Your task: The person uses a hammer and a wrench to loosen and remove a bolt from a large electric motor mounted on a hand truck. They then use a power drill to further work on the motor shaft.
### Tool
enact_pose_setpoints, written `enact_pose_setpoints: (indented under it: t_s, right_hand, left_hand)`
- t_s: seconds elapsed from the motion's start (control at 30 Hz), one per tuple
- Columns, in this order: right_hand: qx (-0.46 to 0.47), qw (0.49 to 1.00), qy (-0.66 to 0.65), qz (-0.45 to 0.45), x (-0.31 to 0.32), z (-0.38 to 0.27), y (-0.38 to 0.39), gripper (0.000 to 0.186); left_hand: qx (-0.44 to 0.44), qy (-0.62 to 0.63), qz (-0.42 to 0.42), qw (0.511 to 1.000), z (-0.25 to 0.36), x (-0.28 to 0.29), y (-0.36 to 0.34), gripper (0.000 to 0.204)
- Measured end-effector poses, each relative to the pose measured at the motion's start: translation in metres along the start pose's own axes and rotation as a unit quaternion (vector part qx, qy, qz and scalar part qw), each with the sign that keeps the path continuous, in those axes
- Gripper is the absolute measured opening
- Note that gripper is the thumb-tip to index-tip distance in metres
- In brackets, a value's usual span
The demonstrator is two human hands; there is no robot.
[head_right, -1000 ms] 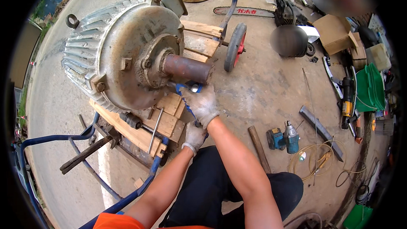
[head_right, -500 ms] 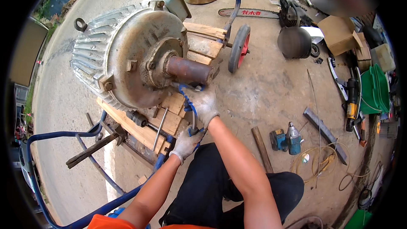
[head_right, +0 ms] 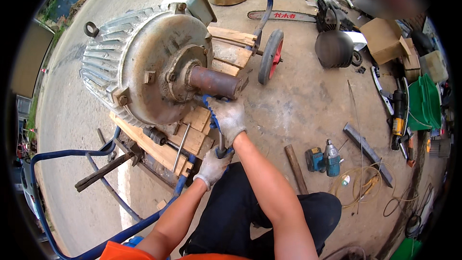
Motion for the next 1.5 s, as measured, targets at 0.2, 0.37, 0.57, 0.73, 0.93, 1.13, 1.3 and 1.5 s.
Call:
enact_pose_setpoints:
  t_s: [0.2, 0.37, 0.57, 0.73, 0.93, 1.13, 1.3, 1.5]
  right_hand:
    - [-0.104, 0.991, -0.079, 0.006, -0.005, 0.001, 0.007, 0.027]
    - [-0.023, 0.997, 0.019, 0.076, -0.005, -0.011, 0.023, 0.041]
    - [0.159, 0.970, 0.158, 0.088, 0.002, 0.000, 0.010, 0.051]
    - [0.318, 0.912, 0.258, -0.014, 0.013, 0.013, -0.004, 0.054]
    - [0.165, 0.958, 0.235, -0.001, 0.012, 0.008, 0.002, 0.047]
    - [0.120, 0.989, 0.077, 0.050, 0.003, 0.012, 0.004, 0.045]
    - [0.147, 0.988, -0.054, 0.016, 0.007, 0.037, -0.018, 0.036]
    - [0.042, 0.969, -0.240, 0.053, 0.014, 0.067, -0.022, 0.040]
  left_hand:
    - [0.060, 0.041, -0.103, 0.992, 0.002, 0.017, 0.019, 0.035]
    - [0.034, -0.159, -0.156, 0.974, 0.037, 0.046, 0.037, 0.043]
    - [-0.397, 0.051, 0.097, 0.911, 0.208, 0.227, 0.045, 0.031]
    - [-0.428, -0.418, 0.204, 0.774, 0.219, 0.293, -0.001, 0.050]
    - [-0.461, -0.370, 0.171, 0.789, 0.176, 0.309, -0.028, 0.055]
    - [-0.425, -0.423, 0.246, 0.762, 0.177, 0.310, -0.028, 0.057]
    - [-0.408, -0.315, 0.142, 0.845, 0.181, 0.315, -0.034, 0.062]
    - [-0.442, -0.382, 0.156, 0.796, 0.191, 0.311, -0.028, 0.050]
Point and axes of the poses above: each hand's wrist, its own y-axis away from the middle knuckle, its own x-axis out of the back of the hand, z = x × y, the point moved 4 cm from there along -y, towards the middle knuckle, and after that the axes turned 6 degrees about -y, right-handed, at the moved point
